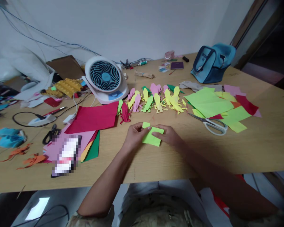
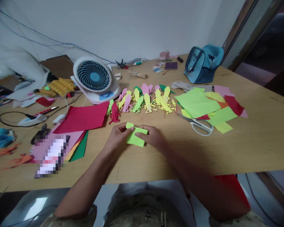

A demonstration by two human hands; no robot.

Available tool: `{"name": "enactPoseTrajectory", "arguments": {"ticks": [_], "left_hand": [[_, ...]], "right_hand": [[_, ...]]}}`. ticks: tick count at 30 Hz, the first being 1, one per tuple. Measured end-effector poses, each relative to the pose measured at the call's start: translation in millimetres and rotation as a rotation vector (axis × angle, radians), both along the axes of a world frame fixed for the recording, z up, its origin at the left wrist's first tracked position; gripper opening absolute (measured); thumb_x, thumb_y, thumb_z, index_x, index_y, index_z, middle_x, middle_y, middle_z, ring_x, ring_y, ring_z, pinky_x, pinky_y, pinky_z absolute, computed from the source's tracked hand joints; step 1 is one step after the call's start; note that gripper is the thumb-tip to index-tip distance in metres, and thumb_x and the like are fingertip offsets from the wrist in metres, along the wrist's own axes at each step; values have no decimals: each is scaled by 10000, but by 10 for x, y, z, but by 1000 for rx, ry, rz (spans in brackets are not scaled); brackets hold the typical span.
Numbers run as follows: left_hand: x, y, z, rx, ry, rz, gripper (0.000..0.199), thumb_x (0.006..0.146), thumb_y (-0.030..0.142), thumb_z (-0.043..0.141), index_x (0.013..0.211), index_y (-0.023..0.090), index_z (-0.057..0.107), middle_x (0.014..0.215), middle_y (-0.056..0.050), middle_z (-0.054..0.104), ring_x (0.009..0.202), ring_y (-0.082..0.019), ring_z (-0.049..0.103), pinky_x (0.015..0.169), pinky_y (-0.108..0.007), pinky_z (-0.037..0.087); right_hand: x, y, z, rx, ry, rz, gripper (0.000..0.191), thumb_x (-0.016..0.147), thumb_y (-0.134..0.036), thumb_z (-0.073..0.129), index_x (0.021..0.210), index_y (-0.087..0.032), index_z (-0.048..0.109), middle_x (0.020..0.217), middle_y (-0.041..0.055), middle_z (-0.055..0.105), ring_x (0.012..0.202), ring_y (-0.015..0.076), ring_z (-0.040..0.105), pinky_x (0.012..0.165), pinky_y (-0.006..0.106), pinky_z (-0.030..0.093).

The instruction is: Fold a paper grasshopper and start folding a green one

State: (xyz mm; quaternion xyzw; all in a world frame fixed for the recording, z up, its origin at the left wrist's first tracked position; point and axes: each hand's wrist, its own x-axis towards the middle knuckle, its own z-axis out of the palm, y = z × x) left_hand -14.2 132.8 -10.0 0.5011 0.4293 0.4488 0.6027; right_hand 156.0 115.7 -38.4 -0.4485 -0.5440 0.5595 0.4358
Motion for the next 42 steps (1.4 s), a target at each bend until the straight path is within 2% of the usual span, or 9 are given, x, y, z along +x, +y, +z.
{"name": "enactPoseTrajectory", "arguments": {"ticks": [2, 5, 9, 17, 21, 29, 36, 39, 42], "left_hand": [[6, 0, -29, -25, 0, -35, 444, 651, 510, 845, 768, 123, 664, 624, 3, 610, 503, -92, 509, 496, -212, 373], [15, 5, -72, -2, 20, -57, 443, 655, 514, 840, 785, 128, 665, 643, 5, 611, 528, -93, 517, 513, -208, 375], [-5, 26, -83, 41, 101, -85, 416, 636, 464, 857, 797, 130, 670, 650, 12, 600, 549, -95, 517, 522, -204, 370], [-26, 26, -90, 52, 170, -132, 377, 678, 460, 817, 752, 126, 658, 620, 7, 584, 541, -106, 519, 504, -209, 347], [-2, 15, -89, 54, 106, -88, 403, 691, 491, 808, 745, 141, 617, 608, 22, 576, 503, -88, 494, 493, -204, 357], [2, -9, -14, 140, 112, -2, 390, 700, 458, 798, 686, 166, 540, 557, 58, 500, 464, -62, 410, 451, -184, 303], [31, -32, 36, 143, 117, 80, 439, 817, 526, 669, 611, 165, 528, 528, 54, 414, 466, -69, 334, 466, -212, 259], [22, -24, 68, 216, 144, 71, 497, 846, 594, 615, 619, 154, 571, 573, 23, 469, 538, -92, 403, 516, -221, 305], [13, -4, 19, 180, 138, -52, 425, 793, 565, 706, 751, 145, 651, 675, -4, 582, 641, -120, 503, 600, -224, 381]], "right_hand": [[11, -3, 17, 28, -63, -33, 282, 759, -449, 702, 847, -183, 672, 660, -23, 645, 564, 115, 569, 529, 217, 442], [22, -5, 18, 48, -104, -86, 281, 773, -456, 685, 843, -185, 658, 668, -25, 628, 577, 117, 565, 527, 215, 431], [28, 5, -10, 58, -118, -58, 265, 775, -449, 685, 834, -192, 654, 660, -28, 619, 581, 117, 555, 532, 214, 427], [20, 5, 0, 63, -170, -35, 302, 753, -397, 707, 956, -178, 748, 781, 4, 709, 669, 144, 608, 597, 236, 461], [13, -3, -18, 118, -196, -38, 269, 763, -384, 687, 916, -169, 740, 763, 0, 695, 659, 135, 583, 599, 237, 443], [10, 14, -52, 70, -178, 46, 307, 758, -466, 696, 829, -168, 713, 676, -5, 646, 617, 133, 548, 575, 245, 412], [16, 13, -1, 11, -142, -2, 280, 740, -443, 701, 800, -170, 699, 657, -12, 643, 578, 123, 539, 559, 244, 404], [25, 23, 15, -12, -77, -58, 281, 744, -432, 700, 862, -178, 714, 747, 7, 688, 632, 139, 582, 603, 255, 446], [47, 38, 11, -12, -11, -139, 276, 766, -443, 693, 873, -189, 709, 809, 14, 705, 666, 143, 594, 626, 257, 455]]}}
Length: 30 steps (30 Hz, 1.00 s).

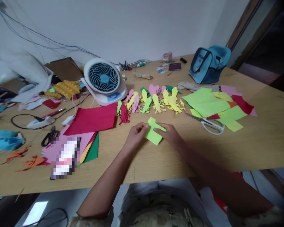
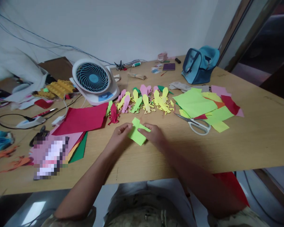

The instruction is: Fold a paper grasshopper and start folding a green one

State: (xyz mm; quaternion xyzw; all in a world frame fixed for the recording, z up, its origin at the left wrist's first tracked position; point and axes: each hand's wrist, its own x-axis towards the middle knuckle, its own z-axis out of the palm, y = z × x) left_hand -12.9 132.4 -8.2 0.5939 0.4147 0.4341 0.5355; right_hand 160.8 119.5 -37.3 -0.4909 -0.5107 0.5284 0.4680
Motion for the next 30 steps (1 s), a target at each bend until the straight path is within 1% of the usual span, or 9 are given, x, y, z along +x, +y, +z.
{"name": "enactPoseTrajectory", "arguments": {"ticks": [3, 6, 10, 13, 16, 21, 25, 28, 30], "left_hand": [[-7, 29, -90, -130, -55, -98, 404, 711, 501, 802, 835, 141, 665, 756, -24, 657, 678, -133, 560, 643, -235, 424], [-24, 64, -121, -175, -103, -48, 392, 697, 477, 813, 820, 141, 652, 728, -15, 662, 632, -116, 559, 625, -228, 426], [-51, 107, -71, -175, -128, 36, 403, 679, 459, 819, 875, 142, 667, 747, -13, 678, 636, -122, 592, 624, -231, 449], [-60, 132, -43, -170, -142, 70, 465, 637, 446, 836, 941, 139, 665, 739, -10, 683, 588, -115, 584, 571, -226, 443], [-61, 139, -26, -158, -147, 92, 513, 634, 427, 831, 1022, 149, 641, 675, 11, 660, 505, -107, 549, 490, -215, 403], [-45, 107, 23, -84, -139, 146, 413, 672, 367, 787, 987, 159, 621, 620, 34, 608, 467, -95, 515, 451, -199, 364], [-31, 87, 28, -57, -160, 139, 369, 712, 346, 743, 1001, 161, 608, 636, 35, 601, 483, -95, 514, 455, -194, 362], [-28, 81, 17, -29, -169, 112, 385, 721, 346, 743, 1029, 161, 605, 626, 46, 573, 478, -87, 483, 454, -191, 352], [-31, 73, 18, -13, -167, 89, 413, 725, 363, 754, 1053, 160, 606, 608, 59, 537, 476, -82, 458, 454, -188, 346]], "right_hand": [[13, 6, -9, 6, 26, -48, 290, 766, -467, 700, 842, -188, 694, 781, 6, 693, 655, 138, 581, 611, 249, 441], [8, 4, 6, 14, 67, -39, 356, 786, -538, 667, 821, -184, 679, 738, 3, 676, 651, 139, 573, 610, 250, 437], [19, 3, 68, 37, 157, -60, 447, 826, -626, 583, 880, -189, 661, 769, 23, 690, 664, 151, 599, 622, 270, 459], [47, 3, 109, 81, 136, -89, 440, 809, -589, 621, 989, -189, 644, 790, 25, 690, 659, 147, 615, 622, 273, 469], [58, -16, 125, 195, 45, -137, 383, 826, -523, 628, 1030, -199, 616, 797, 19, 687, 642, 137, 603, 644, 285, 491], [46, -95, 125, 323, -57, -191, 330, 890, -488, 573, 1064, -209, 609, 835, 33, 682, 729, 163, 622, 706, 308, 520], [23, -139, 91, 355, -87, -135, 319, 891, -473, 592, 1072, -210, 613, 859, 42, 672, 783, 179, 632, 732, 314, 526], [-21, -142, 47, 324, -39, -53, 352, 863, -484, 619, 1091, -220, 578, 893, 44, 683, 782, 179, 644, 716, 316, 533], [-54, -133, 21, 300, 10, -34, 391, 834, -501, 640, 1095, -225, 547, 916, 50, 693, 809, 186, 659, 710, 319, 537]]}}
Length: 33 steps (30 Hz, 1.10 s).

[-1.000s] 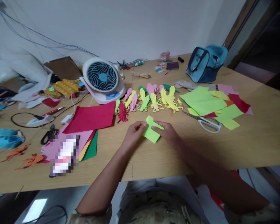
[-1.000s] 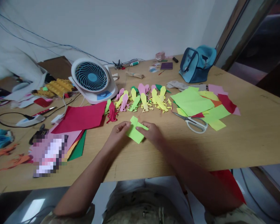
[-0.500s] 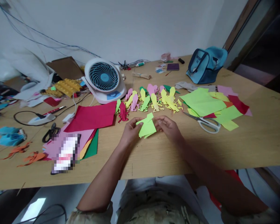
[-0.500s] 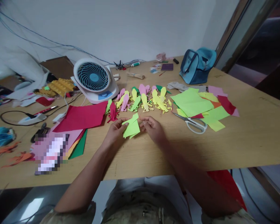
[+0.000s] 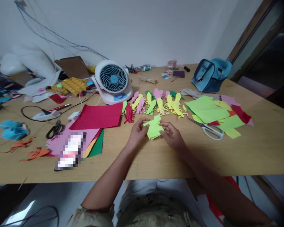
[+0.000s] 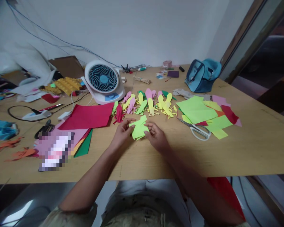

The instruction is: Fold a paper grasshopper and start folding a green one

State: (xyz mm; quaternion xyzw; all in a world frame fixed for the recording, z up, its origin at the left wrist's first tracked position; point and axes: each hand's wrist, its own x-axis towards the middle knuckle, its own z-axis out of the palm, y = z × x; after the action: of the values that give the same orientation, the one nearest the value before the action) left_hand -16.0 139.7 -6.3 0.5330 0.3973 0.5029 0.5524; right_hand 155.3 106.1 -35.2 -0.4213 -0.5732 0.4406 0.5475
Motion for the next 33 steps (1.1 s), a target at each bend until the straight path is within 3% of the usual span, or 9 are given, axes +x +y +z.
{"name": "enactPoseTrajectory", "arguments": {"ticks": [5, 10, 16, 23, 29, 33], "left_hand": [[-33, -13, 25, -13, 18, -27, 521, 757, 510, 742, 1133, 171, 617, 643, 53, 529, 506, -92, 471, 472, -200, 414], [-75, 17, -13, -24, 5, -80, 531, 811, 628, 652, 1085, 173, 680, 735, 6, 577, 602, -121, 540, 510, -220, 488], [-78, -34, 31, 62, 16, -129, 532, 839, 650, 615, 1027, 161, 703, 772, -17, 608, 652, -126, 565, 559, -217, 500], [-10, -107, 117, 87, 11, -168, 451, 799, 574, 693, 944, 148, 683, 789, -23, 618, 625, -117, 534, 545, -220, 458], [24, -94, 41, 180, 77, -50, 373, 748, 386, 794, 1026, 170, 669, 909, -35, 647, 803, -134, 572, 699, -215, 454], [60, -115, -38, 9, -14, -221, 441, 825, 501, 714, 1117, 173, 682, 990, -90, 697, 872, -186, 635, 772, -279, 497]], "right_hand": [[-20, 36, -27, -7, 45, -20, 398, 810, -484, 657, 1080, -228, 515, 944, 60, 698, 856, 193, 667, 720, 323, 536], [34, 54, -12, -11, 21, -64, 361, 847, -478, 599, 1091, -237, 485, 969, 61, 702, 796, 176, 646, 685, 304, 512], [65, 50, 17, 24, 33, -95, 424, 868, -471, 579, 1179, -239, 407, 969, 72, 706, 788, 187, 649, 720, 322, 511], [75, 53, 40, -15, 24, -105, 419, 849, -521, 594, 1129, -244, 450, 983, 71, 697, 806, 186, 636, 721, 306, 506], [57, 42, 46, -167, 145, 50, 426, 793, -552, 651, 1055, -246, 512, 909, 30, 659, 703, 160, 594, 632, 277, 489], [-14, 9, 26, -287, 195, 195, 467, 740, -585, 697, 1025, -253, 535, 845, 24, 639, 684, 160, 581, 643, 286, 499]]}}
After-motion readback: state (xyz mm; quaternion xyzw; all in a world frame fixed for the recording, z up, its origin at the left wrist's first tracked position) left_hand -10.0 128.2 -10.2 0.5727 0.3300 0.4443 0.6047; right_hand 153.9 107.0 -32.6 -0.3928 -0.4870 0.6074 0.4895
